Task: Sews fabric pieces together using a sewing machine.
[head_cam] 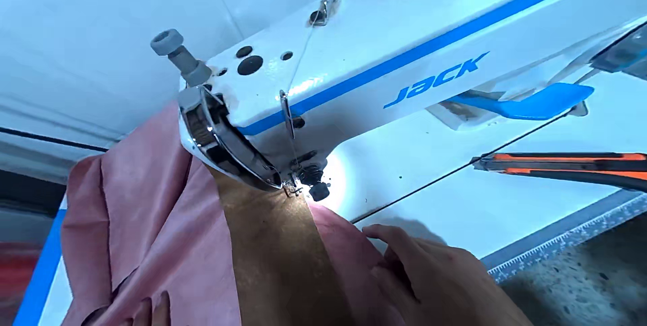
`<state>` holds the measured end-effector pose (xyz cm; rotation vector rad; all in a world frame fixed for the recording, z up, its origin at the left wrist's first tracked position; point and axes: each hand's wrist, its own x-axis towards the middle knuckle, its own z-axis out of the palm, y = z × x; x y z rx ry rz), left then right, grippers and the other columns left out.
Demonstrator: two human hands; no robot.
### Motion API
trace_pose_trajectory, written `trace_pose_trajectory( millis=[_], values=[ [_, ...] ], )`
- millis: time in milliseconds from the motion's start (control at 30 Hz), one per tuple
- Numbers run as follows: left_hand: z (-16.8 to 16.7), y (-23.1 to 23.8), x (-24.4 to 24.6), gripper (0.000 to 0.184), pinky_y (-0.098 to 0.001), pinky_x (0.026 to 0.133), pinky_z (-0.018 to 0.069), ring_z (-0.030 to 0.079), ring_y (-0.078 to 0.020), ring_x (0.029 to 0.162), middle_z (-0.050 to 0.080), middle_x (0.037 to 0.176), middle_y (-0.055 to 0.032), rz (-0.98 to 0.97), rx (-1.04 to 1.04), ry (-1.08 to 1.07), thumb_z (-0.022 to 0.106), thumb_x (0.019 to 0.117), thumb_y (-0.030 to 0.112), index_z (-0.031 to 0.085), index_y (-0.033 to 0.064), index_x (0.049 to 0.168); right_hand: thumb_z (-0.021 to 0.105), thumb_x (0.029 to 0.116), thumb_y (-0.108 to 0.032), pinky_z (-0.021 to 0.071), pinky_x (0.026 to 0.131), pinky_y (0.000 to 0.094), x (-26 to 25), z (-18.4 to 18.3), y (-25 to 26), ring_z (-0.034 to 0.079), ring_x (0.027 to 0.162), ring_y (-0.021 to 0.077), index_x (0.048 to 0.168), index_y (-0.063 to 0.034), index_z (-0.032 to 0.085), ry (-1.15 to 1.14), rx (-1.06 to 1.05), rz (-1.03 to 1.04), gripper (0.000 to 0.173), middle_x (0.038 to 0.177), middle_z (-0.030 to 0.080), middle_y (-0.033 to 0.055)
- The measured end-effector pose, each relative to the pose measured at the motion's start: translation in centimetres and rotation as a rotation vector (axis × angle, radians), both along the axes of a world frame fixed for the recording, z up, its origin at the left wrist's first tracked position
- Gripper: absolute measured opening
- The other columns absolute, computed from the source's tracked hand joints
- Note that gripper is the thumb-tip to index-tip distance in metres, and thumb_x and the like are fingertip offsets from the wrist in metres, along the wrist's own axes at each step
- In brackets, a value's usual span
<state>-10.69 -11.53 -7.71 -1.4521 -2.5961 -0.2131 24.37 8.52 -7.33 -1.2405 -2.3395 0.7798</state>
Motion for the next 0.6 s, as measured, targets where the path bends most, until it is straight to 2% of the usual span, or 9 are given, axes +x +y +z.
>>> trace_pose_trajectory(
  millis=[100, 167, 233, 267, 300, 367, 467, 500, 600],
  values=[
    [1.2, 0.6, -2.8, 0.070, -0.0741, 0.113, 0.0248, 0.033, -0.0546, 0.146, 0.039, 0.158, -0.0282, -0.097, -0.022, 0.012, 0.035, 0.1055, 0.053, 0.046, 0.0025, 0.153, 0.063, 0.0970, -0.027, 0.0541, 0.054, 0.0432, -0.9, 0.3, 0.2, 0.067, 0.067, 0.0211, 0.128, -0.0164, 0.062, -0.036, -0.039, 0.108, 0.033, 0.083, 0.068, 0.0024],
    [2.9, 1.5, -3.8, 0.067, -0.0727, 0.111, 0.0306, 0.040, -0.0527, 0.143, 0.043, 0.156, -0.0279, -0.159, -0.048, 0.029, 0.036, 0.1058, 0.049, 0.049, 0.0013, 0.151, 0.060, 0.0969, -0.024, 0.0535, 0.052, 0.0426, -1.7, -0.1, -0.5, 0.068, 0.068, 0.0231, 0.116, -0.0154, 0.067, -0.027, 0.031, 0.170, 0.022, 0.083, 0.068, 0.0048],
    [5.1, 2.8, -2.1, 0.051, -0.0600, 0.107, 0.0458, 0.059, -0.0479, 0.126, 0.061, 0.136, -0.0300, -0.209, 0.000, 0.098, 0.051, 0.1011, 0.032, 0.064, -0.0051, 0.134, 0.055, 0.0986, -0.024, 0.0507, 0.052, 0.0413, -2.3, -0.7, -0.9, 0.067, 0.070, 0.0245, 0.110, -0.0158, 0.069, -0.010, 0.077, 0.192, 0.020, 0.083, 0.067, 0.0059],
    [6.2, 3.8, 0.1, 0.042, -0.0543, 0.098, 0.0525, 0.066, -0.0443, 0.111, 0.067, 0.120, -0.0302, -0.292, 0.052, 0.106, 0.056, 0.0996, 0.027, 0.069, -0.0075, 0.120, 0.054, 0.0993, -0.024, 0.0500, 0.052, 0.0412, -2.5, -1.0, -1.1, 0.067, 0.070, 0.0249, 0.109, -0.0158, 0.069, 0.005, 0.085, 0.186, 0.020, 0.082, 0.066, 0.0061],
    [7.0, 4.9, 3.0, 0.038, -0.0490, 0.093, 0.0560, 0.069, -0.0385, 0.104, 0.070, 0.111, -0.0272, -0.403, 0.057, 0.043, 0.059, 0.1007, 0.029, 0.070, -0.0062, 0.113, 0.054, 0.0992, -0.025, 0.0499, 0.052, 0.0410, -2.6, -1.1, -1.1, 0.067, 0.070, 0.0248, 0.109, -0.0160, 0.069, 0.022, 0.088, 0.173, 0.020, 0.083, 0.066, 0.0059],
    [6.8, 6.9, 8.8, 0.050, -0.0512, 0.094, 0.0553, 0.068, -0.0365, 0.110, 0.070, 0.116, -0.0244, -0.510, -0.023, -0.146, 0.066, 0.0966, 0.043, 0.070, -0.0020, 0.117, 0.054, 0.0986, -0.025, 0.0500, 0.053, 0.0413, -2.5, -1.1, -1.2, 0.067, 0.073, 0.0250, 0.110, -0.0160, 0.069, 0.045, 0.066, 0.158, 0.021, 0.085, 0.067, 0.0059],
    [2.8, 9.9, 12.4, 0.074, -0.0485, 0.082, 0.0525, 0.065, -0.0303, 0.108, 0.068, 0.121, -0.0152, -0.473, -0.061, -0.019, 0.066, 0.0809, 0.073, 0.068, 0.0096, 0.120, 0.052, 0.1010, -0.025, 0.0522, 0.056, 0.0418, -1.8, -1.0, -0.8, 0.068, 0.077, 0.0255, 0.109, -0.0151, 0.067, 0.094, 0.058, 0.150, 0.020, 0.088, 0.068, 0.0064],
    [2.2, 10.7, 12.6, 0.065, -0.0468, 0.077, 0.0513, 0.065, -0.0298, 0.103, 0.068, 0.116, -0.0144, -0.485, -0.043, 0.023, 0.063, 0.0840, 0.068, 0.069, 0.0108, 0.114, 0.051, 0.1014, -0.024, 0.0523, 0.056, 0.0416, -1.6, -1.1, -0.4, 0.068, 0.076, 0.0254, 0.108, -0.0150, 0.068, 0.121, 0.069, 0.148, 0.020, 0.087, 0.068, 0.0064],
    [2.5, 11.4, 12.8, 0.025, -0.0448, 0.071, 0.0526, 0.067, -0.0296, 0.092, 0.070, 0.101, -0.0145, -0.537, 0.009, 0.043, 0.060, 0.0905, 0.032, 0.071, 0.0096, 0.090, 0.050, 0.1012, -0.023, 0.0529, 0.058, 0.0416, -1.5, -1.4, -0.1, 0.069, 0.077, 0.0257, 0.109, -0.0155, 0.068, 0.152, 0.086, 0.153, 0.021, 0.088, 0.068, 0.0067]
  ],
)
